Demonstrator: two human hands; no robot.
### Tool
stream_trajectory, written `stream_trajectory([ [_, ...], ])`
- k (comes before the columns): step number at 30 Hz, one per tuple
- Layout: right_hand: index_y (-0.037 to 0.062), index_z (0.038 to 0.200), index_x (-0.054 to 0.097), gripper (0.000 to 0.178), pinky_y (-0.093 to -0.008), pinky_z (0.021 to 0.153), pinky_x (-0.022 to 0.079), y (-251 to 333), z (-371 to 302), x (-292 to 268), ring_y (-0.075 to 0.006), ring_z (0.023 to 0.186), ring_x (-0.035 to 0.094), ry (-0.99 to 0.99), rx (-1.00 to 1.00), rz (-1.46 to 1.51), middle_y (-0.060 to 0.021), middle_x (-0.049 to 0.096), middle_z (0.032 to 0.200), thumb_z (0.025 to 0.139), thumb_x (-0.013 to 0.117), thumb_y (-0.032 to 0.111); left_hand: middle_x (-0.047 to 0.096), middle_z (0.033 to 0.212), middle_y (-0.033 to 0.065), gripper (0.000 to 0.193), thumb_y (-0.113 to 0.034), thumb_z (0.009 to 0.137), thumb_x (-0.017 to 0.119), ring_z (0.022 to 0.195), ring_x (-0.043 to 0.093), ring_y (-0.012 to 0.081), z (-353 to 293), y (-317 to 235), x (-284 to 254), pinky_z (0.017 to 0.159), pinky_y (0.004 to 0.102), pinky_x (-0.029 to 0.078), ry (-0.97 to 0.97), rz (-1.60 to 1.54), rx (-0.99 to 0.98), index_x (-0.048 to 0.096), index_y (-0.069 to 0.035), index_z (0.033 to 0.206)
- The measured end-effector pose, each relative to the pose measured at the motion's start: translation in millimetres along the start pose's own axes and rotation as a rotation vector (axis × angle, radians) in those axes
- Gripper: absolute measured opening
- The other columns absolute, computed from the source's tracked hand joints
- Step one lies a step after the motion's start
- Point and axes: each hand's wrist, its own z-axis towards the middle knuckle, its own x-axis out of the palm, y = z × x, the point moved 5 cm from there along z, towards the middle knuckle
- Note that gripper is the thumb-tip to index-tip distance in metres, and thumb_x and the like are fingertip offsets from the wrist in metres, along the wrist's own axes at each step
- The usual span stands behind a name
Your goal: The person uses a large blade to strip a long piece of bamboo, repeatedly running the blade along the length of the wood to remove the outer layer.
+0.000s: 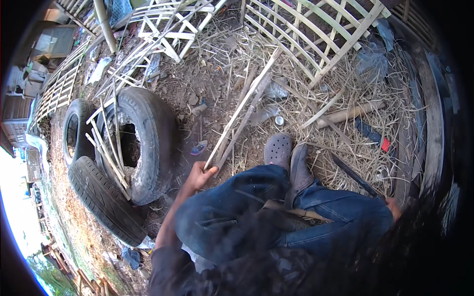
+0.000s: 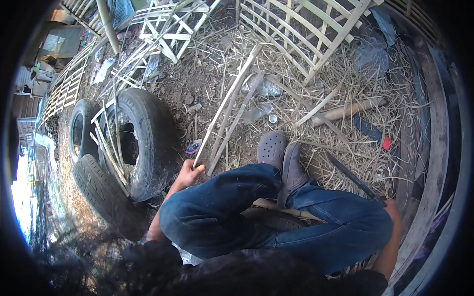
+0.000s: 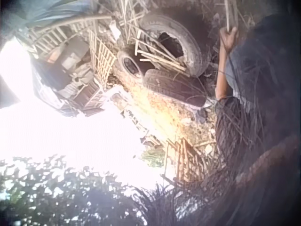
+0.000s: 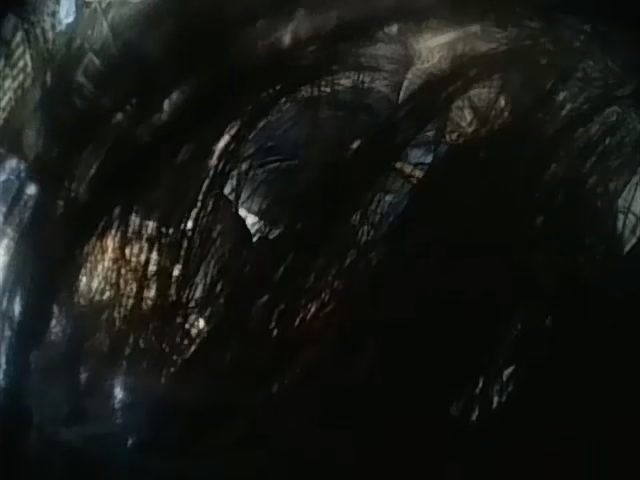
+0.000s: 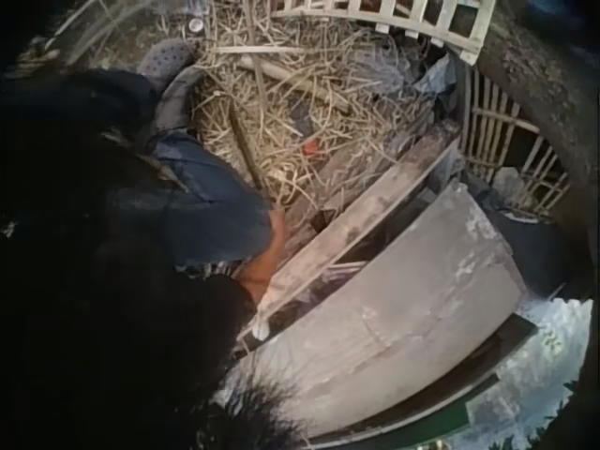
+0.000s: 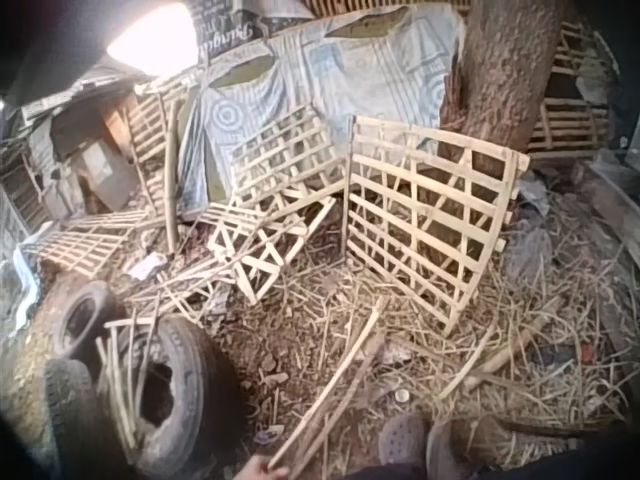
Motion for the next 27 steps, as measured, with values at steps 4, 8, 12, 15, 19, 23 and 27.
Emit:
stream_trajectory([
  [4, -0.0047, 0.072, 0.066, 0.035, -0.033, 0.055, 0.045, 26.9, -20.6, -33.1, -0.0112, 0.054, 0.055, -0.159, -0.07, -0.163, -0.0048, 0.059, 0.056, 0.074, 0.078, 0.029, 0.041, 0.055, -0.0068, 0.048, -0.047, 0.083, 0.067, 0.053, 0.037, 0.0046, -12.8, -42.0, -40.6, 0.046, 0.0265, 0.028, 0.003, 0.074, 0.022, 0.054, -0.005, 0.066],
  [8, -0.0046, 0.081, 0.063, 0.03, -0.0337, 0.056, 0.045, 61.6, -9.6, -51.6, -0.0127, 0.057, 0.055, -0.27, -0.075, 0.03, -0.0048, 0.058, 0.066, 0.078, 0.073, 0.023, 0.04, 0.065, -0.0059, 0.054, -0.058, 0.08, 0.068, 0.052, 0.035, 0.0043, -45.5, -106.5, -67.3, 0.044, 0.0233, 0.026, -0.134, -0.031, 0.333, 0.044, -0.01, 0.086],
  [12, -0.0055, 0.09, 0.062, 0.034, -0.0319, 0.061, 0.046, 177.5, -10.5, -27.3, -0.0148, 0.064, 0.056, -0.278, -0.398, 0.112, -0.0082, 0.06, 0.078, 0.081, 0.07, 0.026, 0.037, 0.063, -0.0046, 0.055, -0.061, 0.087, 0.056, 0.048, 0.033, 0.0048, -97.5, -139.4, -81.3, 0.041, 0.0206, 0.025, -0.189, -0.164, 0.259, 0.039, -0.01, 0.099],
  [15, -0.0021, 0.101, 0.061, 0.032, -0.0296, 0.065, 0.047, 249.2, -32.3, -9.9, -0.0136, 0.067, 0.058, -0.57, -0.918, 0.125, -0.0054, 0.062, 0.079, 0.082, 0.068, 0.023, 0.042, 0.059, -0.0036, 0.056, -0.062, 0.088, 0.052, 0.044, 0.038, 0.004, -136.9, -167.4, -70.8, 0.04, 0.0205, 0.031, -0.185, -0.178, 0.161, 0.049, -0.007, 0.095],
  [19, 0.0006, 0.097, 0.059, 0.027, -0.0279, 0.063, 0.049, 369.5, -60.6, 49.7, -0.0127, 0.068, 0.062, -0.078, -0.959, 0.472, -0.0055, 0.065, 0.077, 0.078, 0.072, 0.015, 0.047, 0.055, -0.0022, 0.073, -0.073, 0.079, 0.054, 0.045, 0.045, 0.0043, -189.2, -147.3, -45.4, 0.041, 0.0195, 0.034, -0.186, -0.212, 0.052, 0.054, -0.001, 0.073],
  [23, 0.001, 0.094, 0.059, 0.026, -0.0275, 0.06, 0.049, 418.9, -86.7, 114.7, -0.0126, 0.063, 0.062, -0.022, -1.101, 0.364, -0.0031, 0.063, 0.069, 0.077, 0.073, 0.014, 0.052, 0.063, -0.0016, 0.059, -0.055, 0.091, 0.054, 0.059, 0.048, 0.0068, -246.9, -121.7, -31.2, 0.051, 0.0256, 0.04, -0.259, -0.19, -0.083, 0.054, 0.0, 0.071],
  [27, 0.0022, 0.091, 0.058, 0.03, -0.0238, 0.051, 0.043, 402.8, -74.3, 150.4, -0.0102, 0.053, 0.054, 0.114, -0.952, 0.573, -0.0004, 0.054, 0.06, 0.088, 0.065, 0.031, 0.052, 0.063, -0.0006, 0.054, -0.046, 0.096, 0.049, 0.058, 0.049, 0.0087, -267.3, -113.3, -15.6, 0.052, 0.0269, 0.04, -0.262, -0.258, -0.134, 0.055, 0.001, 0.07],
])
